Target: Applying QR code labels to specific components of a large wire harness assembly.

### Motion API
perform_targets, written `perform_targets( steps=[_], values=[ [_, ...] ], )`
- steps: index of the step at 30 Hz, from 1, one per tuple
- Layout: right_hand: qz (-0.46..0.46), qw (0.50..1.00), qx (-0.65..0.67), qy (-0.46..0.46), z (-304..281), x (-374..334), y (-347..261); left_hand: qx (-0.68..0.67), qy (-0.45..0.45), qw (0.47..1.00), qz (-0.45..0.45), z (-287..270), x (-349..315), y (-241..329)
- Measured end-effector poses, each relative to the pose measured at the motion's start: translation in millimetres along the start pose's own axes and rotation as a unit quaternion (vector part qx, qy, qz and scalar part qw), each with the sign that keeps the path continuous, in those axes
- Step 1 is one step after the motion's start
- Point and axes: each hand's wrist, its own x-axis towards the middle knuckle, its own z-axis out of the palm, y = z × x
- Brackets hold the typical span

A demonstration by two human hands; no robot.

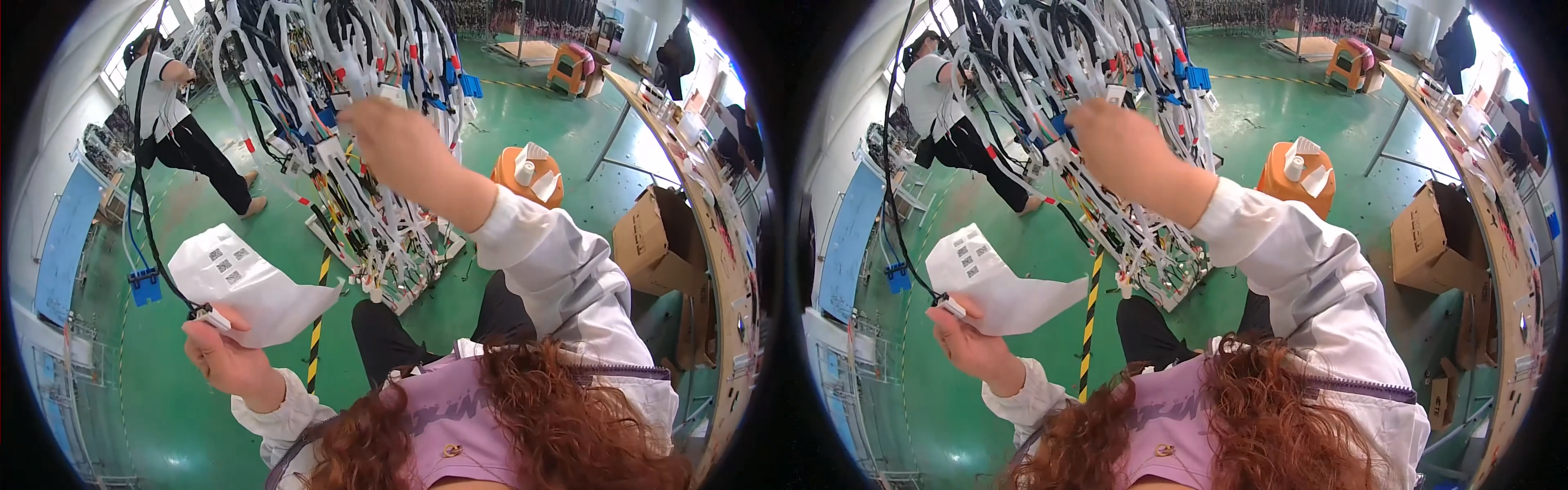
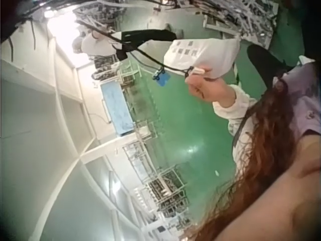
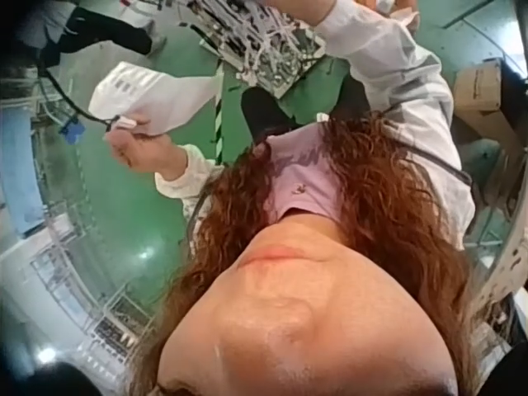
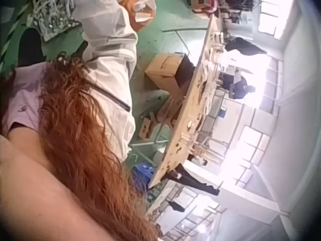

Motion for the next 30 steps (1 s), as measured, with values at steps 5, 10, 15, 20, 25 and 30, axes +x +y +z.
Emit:
perform_targets(
  steps=[5, 10, 15, 20, 25, 30],
  values=[
    [0.077, 0.997, 0.018, 0.010, 33.7, -1.8, -9.8, 0.009, -0.028, 0.999, 0.021, 2.3, -0.3, -7.9],
    [0.101, 0.993, 0.033, 0.051, 63.0, 9.6, -12.2, 0.030, -0.013, 0.999, -0.028, 7.5, 1.2, -11.6],
    [0.149, 0.980, 0.127, 0.040, 72.8, 26.7, 5.9, 0.031, -0.017, 0.997, -0.063, 1.3, 10.8, -10.5],
    [0.088, 0.976, 0.198, 0.027, 53.5, 19.4, 24.2, 0.110, -0.004, 0.988, -0.108, -0.9, 16.8, -19.7],
    [0.112, 0.959, 0.257, -0.042, 1.9, -7.7, 27.2, 0.234, -0.039, 0.961, -0.140, 12.0, 13.0, -15.4],
    [0.097, 0.970, 0.224, -0.011, -46.8, -34.0, 14.4, 0.132, -0.424, 0.875, -0.194, 61.1, -19.9, 8.9]
  ],
)
